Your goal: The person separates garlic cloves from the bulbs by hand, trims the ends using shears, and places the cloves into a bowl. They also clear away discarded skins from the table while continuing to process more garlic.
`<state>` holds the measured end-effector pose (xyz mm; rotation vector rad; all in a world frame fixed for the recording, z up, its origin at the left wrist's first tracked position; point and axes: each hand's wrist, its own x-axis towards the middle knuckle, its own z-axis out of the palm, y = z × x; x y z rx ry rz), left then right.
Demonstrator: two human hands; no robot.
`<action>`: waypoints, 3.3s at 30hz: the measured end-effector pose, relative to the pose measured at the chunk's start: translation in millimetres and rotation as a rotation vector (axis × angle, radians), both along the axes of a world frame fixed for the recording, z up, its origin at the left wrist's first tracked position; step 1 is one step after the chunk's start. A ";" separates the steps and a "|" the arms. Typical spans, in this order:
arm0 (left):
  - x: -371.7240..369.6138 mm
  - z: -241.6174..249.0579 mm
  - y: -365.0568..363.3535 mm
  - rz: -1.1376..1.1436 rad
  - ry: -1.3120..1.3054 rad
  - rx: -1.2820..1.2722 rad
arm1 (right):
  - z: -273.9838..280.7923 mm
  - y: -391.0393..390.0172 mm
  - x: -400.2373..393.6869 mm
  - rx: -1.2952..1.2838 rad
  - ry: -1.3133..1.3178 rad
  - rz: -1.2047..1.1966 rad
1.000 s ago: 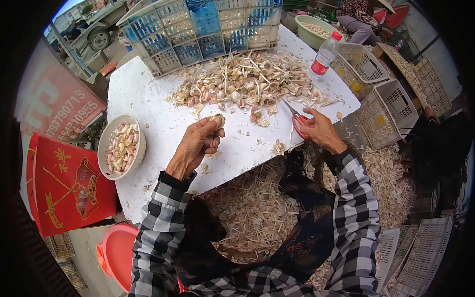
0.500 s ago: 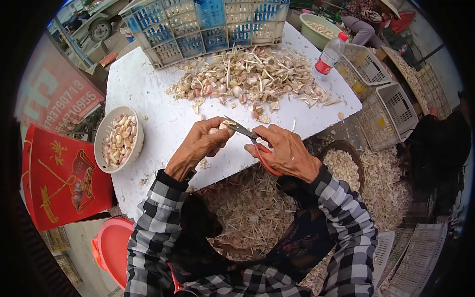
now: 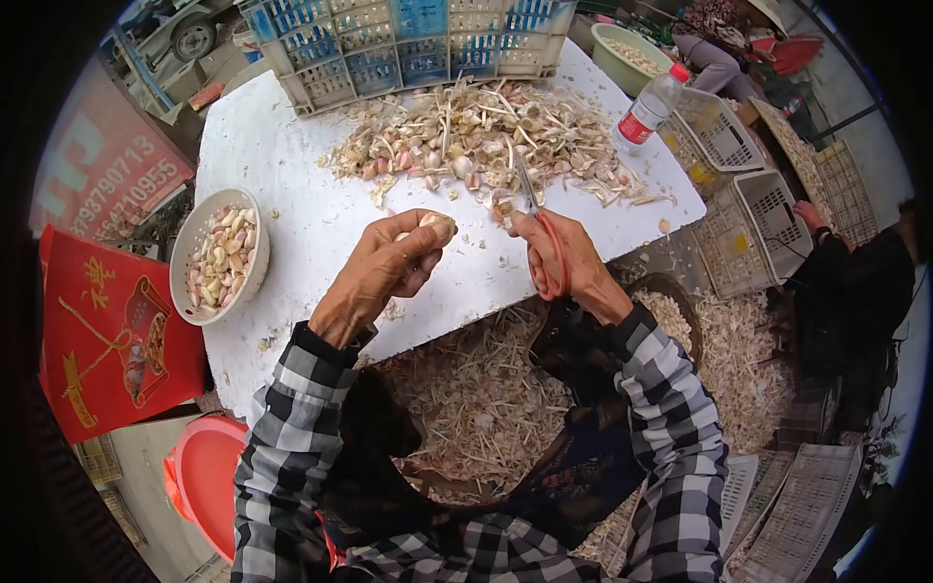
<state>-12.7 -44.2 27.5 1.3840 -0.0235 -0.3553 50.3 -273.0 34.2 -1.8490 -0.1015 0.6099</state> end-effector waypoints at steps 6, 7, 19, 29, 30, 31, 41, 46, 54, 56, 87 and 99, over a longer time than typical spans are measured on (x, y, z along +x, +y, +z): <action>13.5 -12.2 14.6 0.285 0.195 -0.559 | -58.3 29.8 54.0 -0.463 -0.902 0.113; 14.9 -17.8 19.6 0.280 0.235 -0.655 | -65.8 34.1 58.6 -0.503 -0.956 0.100; 16.5 -29.7 -7.2 0.096 0.314 -0.569 | -6.9 58.7 8.4 0.399 -0.182 -0.001; 15.4 -35.9 -5.8 0.120 0.355 -0.787 | -16.9 68.3 -4.3 0.361 -0.383 0.114; 14.6 -32.5 -5.7 0.130 0.354 -0.807 | -16.3 68.6 -4.2 0.344 -0.418 0.129; 14.4 -30.6 -5.3 0.141 0.353 -0.828 | -15.0 68.1 -4.5 0.346 -0.417 0.129; 15.7 -24.9 -5.6 0.167 0.183 -0.612 | -8.7 62.4 -8.5 0.140 -0.674 0.096; 16.4 -24.6 -7.3 0.107 0.134 -0.555 | -4.3 56.8 -4.1 0.253 -0.521 0.122; 14.6 -17.5 -12.1 0.216 0.023 -0.270 | 3.1 56.4 -7.0 0.308 -0.445 0.005; 14.4 -17.7 -13.0 0.232 -0.020 -0.161 | -8.9 54.8 -1.4 0.300 -0.472 0.000; 18.0 -10.9 -9.9 0.349 0.013 -0.371 | 2.0 39.9 -30.9 -0.171 -0.688 0.142; 15.3 -7.3 -10.7 0.319 -0.005 -0.317 | 3.5 40.7 -33.7 -0.300 -0.804 0.141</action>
